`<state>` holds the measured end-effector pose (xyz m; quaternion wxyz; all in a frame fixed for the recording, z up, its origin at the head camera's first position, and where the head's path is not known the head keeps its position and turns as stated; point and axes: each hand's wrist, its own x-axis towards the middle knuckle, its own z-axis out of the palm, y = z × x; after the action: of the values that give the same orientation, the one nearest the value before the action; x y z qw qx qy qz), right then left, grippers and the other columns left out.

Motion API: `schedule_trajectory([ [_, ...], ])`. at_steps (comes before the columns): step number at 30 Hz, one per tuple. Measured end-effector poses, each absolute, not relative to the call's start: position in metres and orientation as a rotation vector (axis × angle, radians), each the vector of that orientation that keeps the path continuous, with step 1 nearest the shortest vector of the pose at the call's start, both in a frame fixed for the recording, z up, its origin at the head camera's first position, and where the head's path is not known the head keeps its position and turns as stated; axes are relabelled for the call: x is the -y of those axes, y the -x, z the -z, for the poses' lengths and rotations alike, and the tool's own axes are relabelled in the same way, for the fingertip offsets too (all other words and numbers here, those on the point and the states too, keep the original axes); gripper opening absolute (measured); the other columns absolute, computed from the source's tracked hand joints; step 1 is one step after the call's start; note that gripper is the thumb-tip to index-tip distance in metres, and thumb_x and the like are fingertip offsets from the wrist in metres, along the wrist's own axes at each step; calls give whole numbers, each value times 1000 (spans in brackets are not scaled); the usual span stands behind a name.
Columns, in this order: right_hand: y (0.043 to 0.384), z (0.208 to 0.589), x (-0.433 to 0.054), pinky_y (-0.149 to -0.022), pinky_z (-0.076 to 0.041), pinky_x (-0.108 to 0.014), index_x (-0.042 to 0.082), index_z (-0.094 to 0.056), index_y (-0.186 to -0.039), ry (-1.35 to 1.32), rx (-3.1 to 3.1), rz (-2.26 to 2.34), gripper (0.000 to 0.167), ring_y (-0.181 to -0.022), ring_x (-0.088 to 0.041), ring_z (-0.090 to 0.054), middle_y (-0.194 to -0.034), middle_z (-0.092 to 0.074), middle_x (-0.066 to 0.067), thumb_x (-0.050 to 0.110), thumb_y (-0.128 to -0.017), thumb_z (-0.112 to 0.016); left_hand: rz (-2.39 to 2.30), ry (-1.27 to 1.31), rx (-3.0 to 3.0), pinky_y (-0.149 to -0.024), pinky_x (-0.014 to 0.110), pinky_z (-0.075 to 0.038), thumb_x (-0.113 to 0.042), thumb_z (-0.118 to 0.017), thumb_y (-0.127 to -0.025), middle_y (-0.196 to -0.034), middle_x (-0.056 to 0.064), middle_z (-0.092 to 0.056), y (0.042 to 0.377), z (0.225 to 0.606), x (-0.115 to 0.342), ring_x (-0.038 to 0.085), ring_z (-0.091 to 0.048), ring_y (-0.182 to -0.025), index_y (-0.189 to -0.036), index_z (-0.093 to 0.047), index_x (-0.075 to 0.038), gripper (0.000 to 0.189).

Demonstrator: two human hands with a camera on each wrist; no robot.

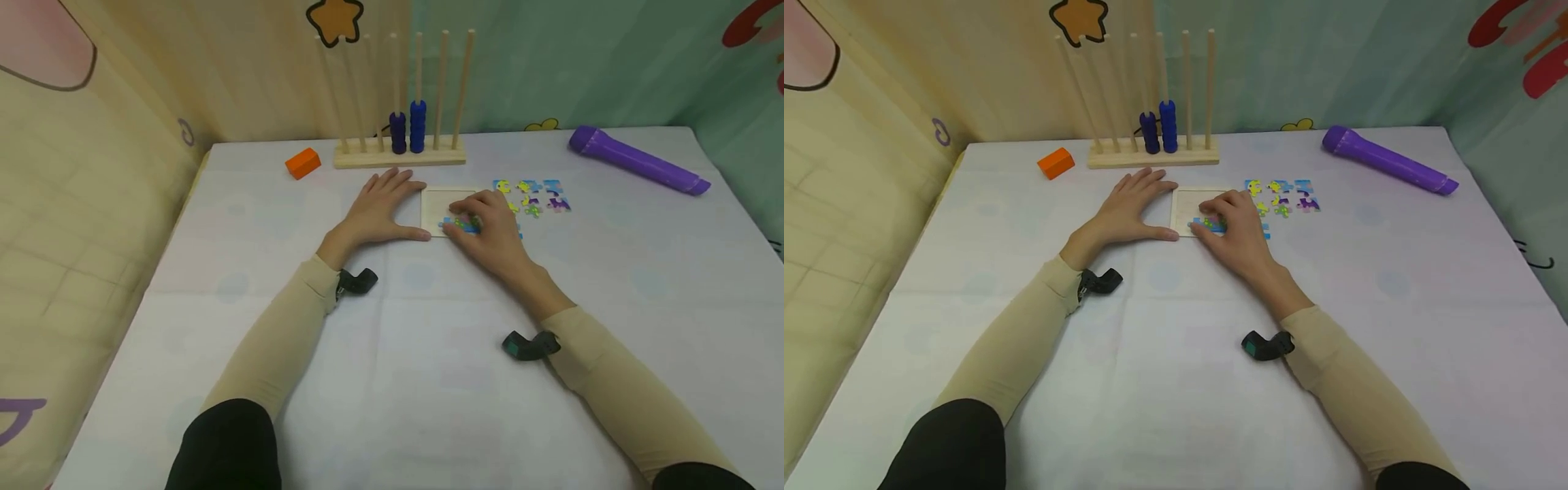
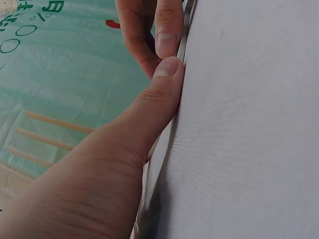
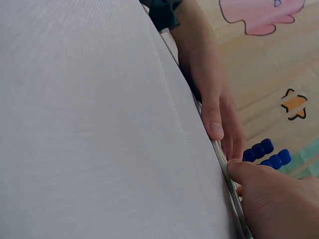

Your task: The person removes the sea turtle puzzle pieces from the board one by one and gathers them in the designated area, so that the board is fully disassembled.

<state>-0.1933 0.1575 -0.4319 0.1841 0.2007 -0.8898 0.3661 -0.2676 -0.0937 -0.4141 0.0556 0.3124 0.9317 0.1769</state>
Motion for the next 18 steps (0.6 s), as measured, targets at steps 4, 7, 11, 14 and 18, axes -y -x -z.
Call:
schedule_trajectory([
  [4, 193, 432, -158, -90, -43, -47, 0, -77, -111, -613, 2498, -1019, 29, -102, -34, -54, -108, -66, -16, 19, -91, -85, -535, -937, -2829, -134, 49, 3, -77, -74, -80, -177, 1, -19, 268, 415, 93, 26, -3, -166, -162, -39, -32, 99],
  [7, 193, 431, -159, -90, -44, -48, 1, -77, -109, -617, 2498, -1013, 25, -101, -34, -53, -108, -66, -16, 18, -91, -84, -535, -949, -2826, -134, 50, 3, -78, -74, -80, -177, 1, -19, 269, 414, 93, 26, -3, -166, -162, -39, -33, 99],
  [11, 193, 430, -159, -90, -44, -47, 4, -78, -108, -608, 2517, -1013, 23, -102, -33, -52, -108, -66, -14, 19, -92, -84, -546, -962, -2828, -134, 50, 3, -78, -73, -80, -177, 1, -19, 270, 413, 91, 26, -4, -166, -162, -40, -33, 99],
  [14, 193, 429, -159, -90, -45, -46, 5, -78, -110, -605, 2547, -1025, 25, -103, -31, -52, -109, -66, -13, 21, -92, -84, -547, -958, -2828, -134, 50, 3, -78, -74, -80, -177, 2, -20, 269, 413, 91, 27, -4, -166, -161, -40, -33, 99],
  [18, 194, 428, -156, -91, -44, -46, 6, -76, -113, -604, 2610, -1033, 27, -104, -30, -51, -110, -64, -12, 24, -93, -83, -540, -946, -2828, -134, 50, 2, -77, -75, -80, -177, 3, -20, 268, 413, 94, 27, -4, -166, -161, -40, -32, 99],
])
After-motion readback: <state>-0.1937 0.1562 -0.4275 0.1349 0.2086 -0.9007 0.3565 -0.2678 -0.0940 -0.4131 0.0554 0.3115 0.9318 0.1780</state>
